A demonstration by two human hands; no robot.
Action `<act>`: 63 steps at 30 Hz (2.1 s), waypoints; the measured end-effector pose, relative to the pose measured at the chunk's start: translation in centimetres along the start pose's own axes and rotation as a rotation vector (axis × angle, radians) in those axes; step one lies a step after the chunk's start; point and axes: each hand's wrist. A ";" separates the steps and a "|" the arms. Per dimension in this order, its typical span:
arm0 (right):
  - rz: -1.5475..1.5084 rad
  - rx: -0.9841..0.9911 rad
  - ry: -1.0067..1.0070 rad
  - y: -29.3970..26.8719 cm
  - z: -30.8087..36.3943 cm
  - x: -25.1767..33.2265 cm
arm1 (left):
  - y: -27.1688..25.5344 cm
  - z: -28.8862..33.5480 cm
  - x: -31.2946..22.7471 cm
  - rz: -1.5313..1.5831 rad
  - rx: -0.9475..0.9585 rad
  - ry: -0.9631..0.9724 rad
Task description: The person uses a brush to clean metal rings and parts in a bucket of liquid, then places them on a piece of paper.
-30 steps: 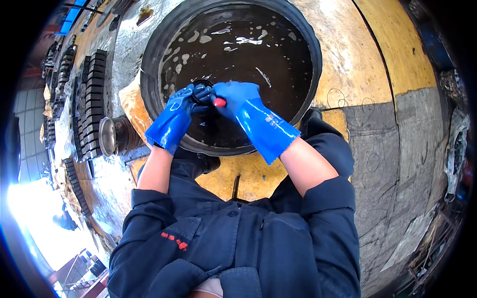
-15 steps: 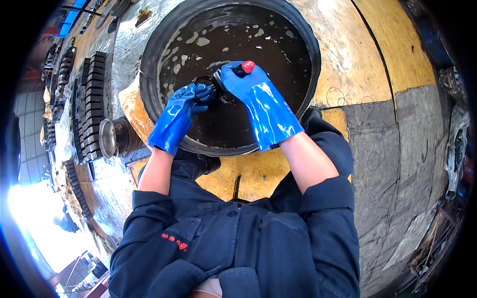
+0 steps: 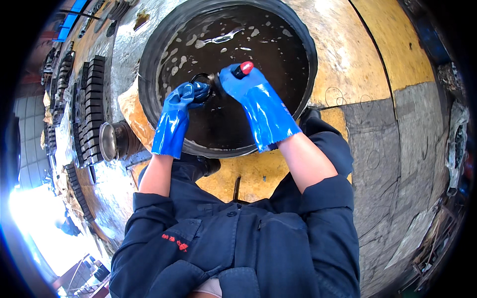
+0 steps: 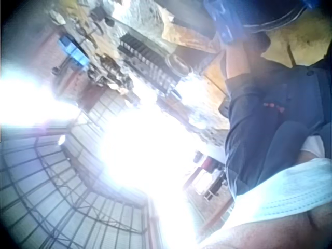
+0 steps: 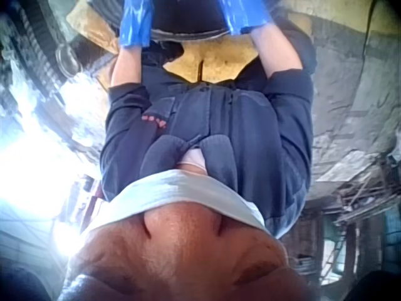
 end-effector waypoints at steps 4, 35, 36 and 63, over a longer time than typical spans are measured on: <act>0.193 0.124 0.081 1.0 -1.3 -2.1 | 0.0 -0.3 1.1 0.058 -0.080 0.000; 0.461 -0.317 -0.314 0.5 2.0 -0.6 | 0.1 1.6 -3.2 -1.179 -0.006 0.504; 0.463 -0.304 -0.271 0.4 1.9 -0.6 | -1.4 1.7 -4.7 -1.196 -0.057 0.327; 0.467 -0.308 -0.219 -1.6 2.6 0.6 | 2.0 -2.1 0.5 -1.201 0.481 -0.019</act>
Point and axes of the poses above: each hand's wrist, its own z-axis away from the middle knuckle, its own y-axis out of the palm, x = y × z, and after that the axes turned 4 degrees about z, right-handed
